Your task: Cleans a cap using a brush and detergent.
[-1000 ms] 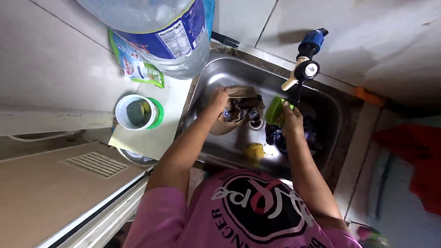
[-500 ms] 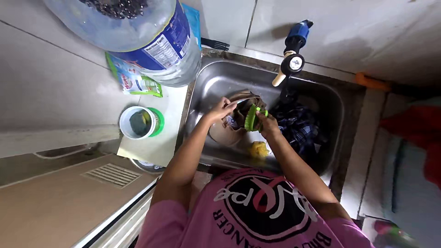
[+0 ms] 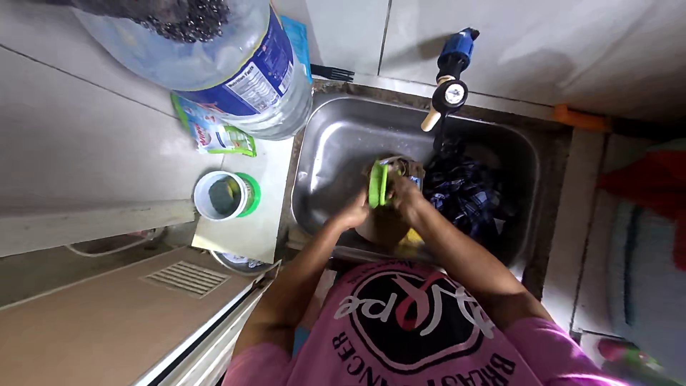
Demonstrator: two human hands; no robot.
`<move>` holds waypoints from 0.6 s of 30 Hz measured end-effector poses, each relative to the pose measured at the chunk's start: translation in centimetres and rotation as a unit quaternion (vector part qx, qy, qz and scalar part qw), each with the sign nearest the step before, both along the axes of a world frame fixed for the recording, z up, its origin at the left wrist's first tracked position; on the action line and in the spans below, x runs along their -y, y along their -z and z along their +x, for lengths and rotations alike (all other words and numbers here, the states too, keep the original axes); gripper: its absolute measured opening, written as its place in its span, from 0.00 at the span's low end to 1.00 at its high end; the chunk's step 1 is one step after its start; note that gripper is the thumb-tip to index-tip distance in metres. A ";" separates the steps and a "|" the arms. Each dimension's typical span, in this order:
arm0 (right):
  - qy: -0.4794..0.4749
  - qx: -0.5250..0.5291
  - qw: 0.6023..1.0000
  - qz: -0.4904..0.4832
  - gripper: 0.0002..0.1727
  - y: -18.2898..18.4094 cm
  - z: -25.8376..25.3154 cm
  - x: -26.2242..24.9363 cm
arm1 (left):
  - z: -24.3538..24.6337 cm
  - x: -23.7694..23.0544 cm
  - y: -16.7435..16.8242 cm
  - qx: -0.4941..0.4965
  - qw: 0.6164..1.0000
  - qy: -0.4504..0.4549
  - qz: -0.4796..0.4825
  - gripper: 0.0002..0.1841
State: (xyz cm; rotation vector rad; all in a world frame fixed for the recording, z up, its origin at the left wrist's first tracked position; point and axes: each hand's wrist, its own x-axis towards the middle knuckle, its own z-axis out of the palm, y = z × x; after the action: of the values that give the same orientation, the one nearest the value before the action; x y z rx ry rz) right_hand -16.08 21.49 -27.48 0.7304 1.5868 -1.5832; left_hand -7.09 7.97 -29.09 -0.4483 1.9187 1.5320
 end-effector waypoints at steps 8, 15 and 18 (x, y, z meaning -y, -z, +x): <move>-0.114 -0.010 0.989 0.090 0.32 0.8 -0.7 -0.4 | -2.1 -1.1 0.8 0.047 0.996 0.003 -0.076 0.40; -0.009 -0.001 0.997 0.077 0.30 2.9 -2.6 0.0 | -2.7 -1.5 -0.8 0.002 0.987 0.113 -0.116 0.35; -0.053 0.021 0.996 0.067 0.30 1.4 0.1 0.2 | -3.5 0.8 1.8 -0.012 0.989 0.104 -0.102 0.36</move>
State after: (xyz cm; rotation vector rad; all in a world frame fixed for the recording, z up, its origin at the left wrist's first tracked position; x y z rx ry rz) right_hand -16.01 21.27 -28.86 0.7325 1.6863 -1.3870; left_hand -10.55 7.17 -30.86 -0.3054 2.0789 1.2208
